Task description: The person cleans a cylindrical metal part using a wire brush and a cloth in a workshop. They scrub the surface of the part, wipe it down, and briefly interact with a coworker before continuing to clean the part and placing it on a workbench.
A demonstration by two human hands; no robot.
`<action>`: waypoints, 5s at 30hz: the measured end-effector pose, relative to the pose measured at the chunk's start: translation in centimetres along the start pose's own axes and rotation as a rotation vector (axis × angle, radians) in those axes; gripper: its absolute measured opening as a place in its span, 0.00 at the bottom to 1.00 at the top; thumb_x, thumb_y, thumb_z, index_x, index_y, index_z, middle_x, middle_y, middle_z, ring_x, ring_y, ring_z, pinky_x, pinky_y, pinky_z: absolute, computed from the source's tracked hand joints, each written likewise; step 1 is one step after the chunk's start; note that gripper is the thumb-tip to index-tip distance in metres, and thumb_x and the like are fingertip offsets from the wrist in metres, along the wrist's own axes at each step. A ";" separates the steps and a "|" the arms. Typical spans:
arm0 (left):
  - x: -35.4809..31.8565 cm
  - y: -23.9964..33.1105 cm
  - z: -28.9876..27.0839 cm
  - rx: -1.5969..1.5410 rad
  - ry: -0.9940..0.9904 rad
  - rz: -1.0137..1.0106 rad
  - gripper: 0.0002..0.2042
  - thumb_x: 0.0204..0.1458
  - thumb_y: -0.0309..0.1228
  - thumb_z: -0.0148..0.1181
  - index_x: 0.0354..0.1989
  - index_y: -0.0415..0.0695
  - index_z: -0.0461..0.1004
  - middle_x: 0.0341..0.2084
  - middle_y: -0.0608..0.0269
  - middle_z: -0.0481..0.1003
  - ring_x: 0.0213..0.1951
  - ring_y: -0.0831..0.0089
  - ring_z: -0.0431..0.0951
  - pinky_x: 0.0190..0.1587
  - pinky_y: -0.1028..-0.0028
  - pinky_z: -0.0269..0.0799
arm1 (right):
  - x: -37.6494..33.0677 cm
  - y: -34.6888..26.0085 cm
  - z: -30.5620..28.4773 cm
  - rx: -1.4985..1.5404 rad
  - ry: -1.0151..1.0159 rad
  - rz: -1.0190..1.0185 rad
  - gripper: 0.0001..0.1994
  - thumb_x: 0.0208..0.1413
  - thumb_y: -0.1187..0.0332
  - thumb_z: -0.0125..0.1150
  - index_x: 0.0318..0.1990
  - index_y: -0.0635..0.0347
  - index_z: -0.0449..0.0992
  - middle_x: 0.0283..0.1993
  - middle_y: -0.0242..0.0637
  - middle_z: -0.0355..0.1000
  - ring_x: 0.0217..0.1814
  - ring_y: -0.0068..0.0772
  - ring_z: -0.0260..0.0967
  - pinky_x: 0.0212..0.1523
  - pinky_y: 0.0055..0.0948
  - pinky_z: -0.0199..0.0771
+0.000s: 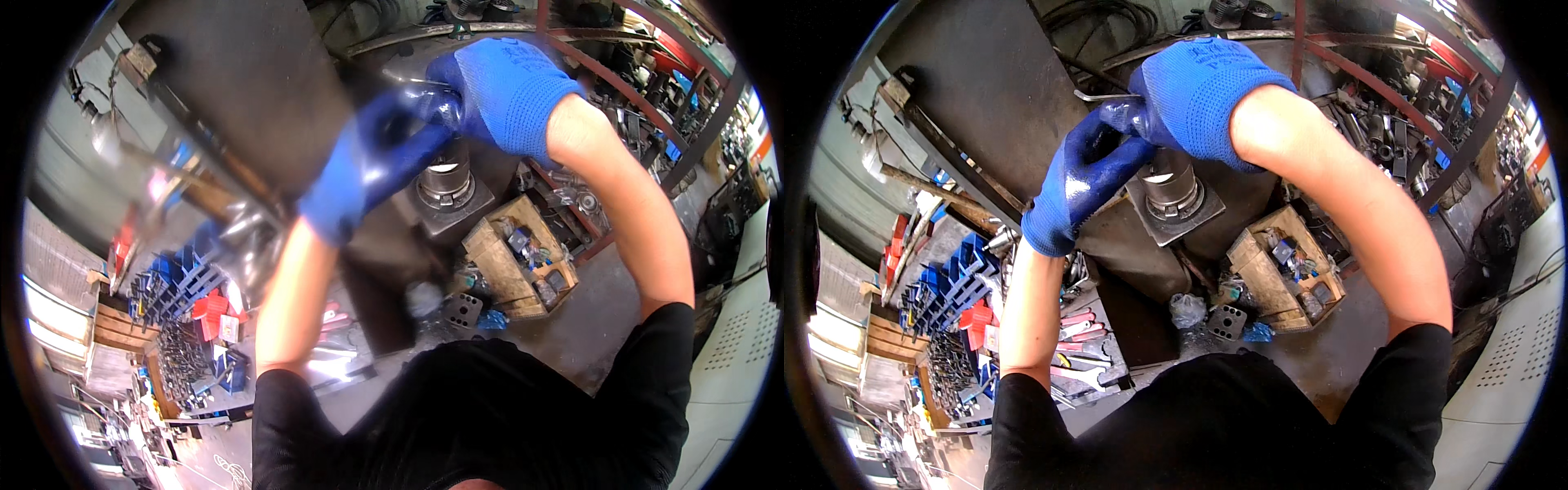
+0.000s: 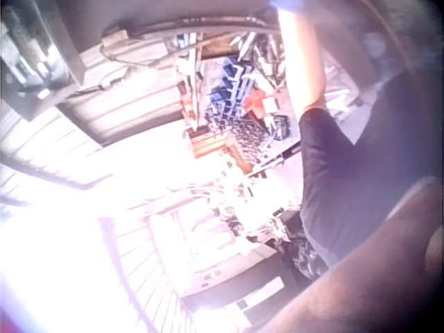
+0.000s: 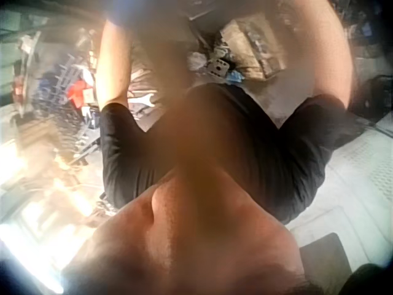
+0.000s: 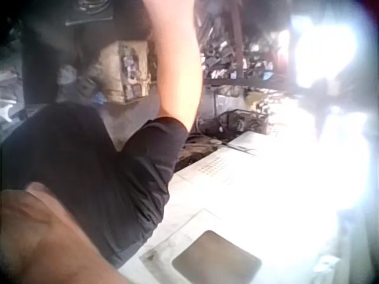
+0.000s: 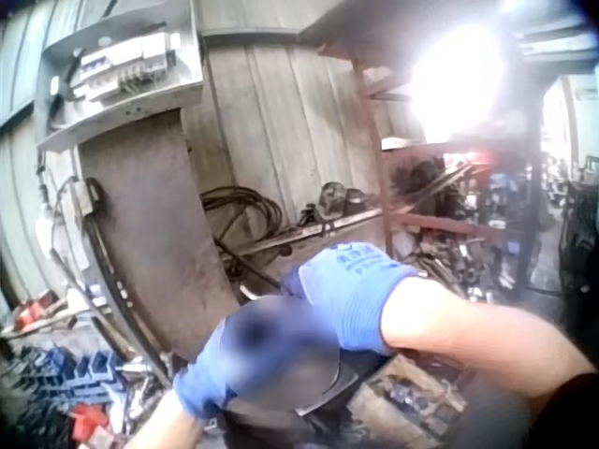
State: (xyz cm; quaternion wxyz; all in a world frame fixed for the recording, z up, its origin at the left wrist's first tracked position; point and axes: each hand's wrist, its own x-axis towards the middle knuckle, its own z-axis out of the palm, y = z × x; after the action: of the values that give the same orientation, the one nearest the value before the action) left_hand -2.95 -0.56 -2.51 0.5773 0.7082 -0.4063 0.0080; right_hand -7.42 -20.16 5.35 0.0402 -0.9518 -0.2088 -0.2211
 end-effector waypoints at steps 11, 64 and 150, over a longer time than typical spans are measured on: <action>-1.4 -3.3 1.5 -0.390 -0.017 0.044 0.34 0.56 0.38 0.73 0.67 0.39 0.64 0.52 0.57 0.77 0.56 0.70 0.75 0.63 0.66 0.74 | 0.4 -0.1 1.2 0.147 -0.064 0.142 0.21 0.60 0.46 0.62 0.38 0.55 0.86 0.34 0.51 0.80 0.39 0.56 0.80 0.44 0.47 0.80; -2.7 -3.6 4.4 -0.060 0.263 0.142 0.41 0.49 0.31 0.76 0.71 0.43 0.60 0.61 0.53 0.71 0.60 0.66 0.74 0.63 0.64 0.72 | -1.1 2.5 0.7 0.640 0.163 0.021 0.23 0.67 0.48 0.60 0.41 0.64 0.82 0.25 0.43 0.73 0.24 0.35 0.66 0.32 0.33 0.71; -4.1 6.0 10.0 -1.244 -0.091 -0.387 0.17 0.66 0.40 0.57 0.45 0.34 0.76 0.34 0.55 0.80 0.31 0.69 0.81 0.38 0.73 0.77 | -6.8 4.2 6.0 1.762 -0.304 0.389 0.23 0.69 0.49 0.55 0.38 0.62 0.84 0.24 0.31 0.75 0.22 0.19 0.70 0.23 0.20 0.66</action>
State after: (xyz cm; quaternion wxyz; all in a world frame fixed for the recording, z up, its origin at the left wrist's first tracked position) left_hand -13.81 -6.54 -2.93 0.8526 0.3019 -0.2243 -0.3628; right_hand -8.76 -25.53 -2.99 0.7606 -0.6140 -0.1411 0.1566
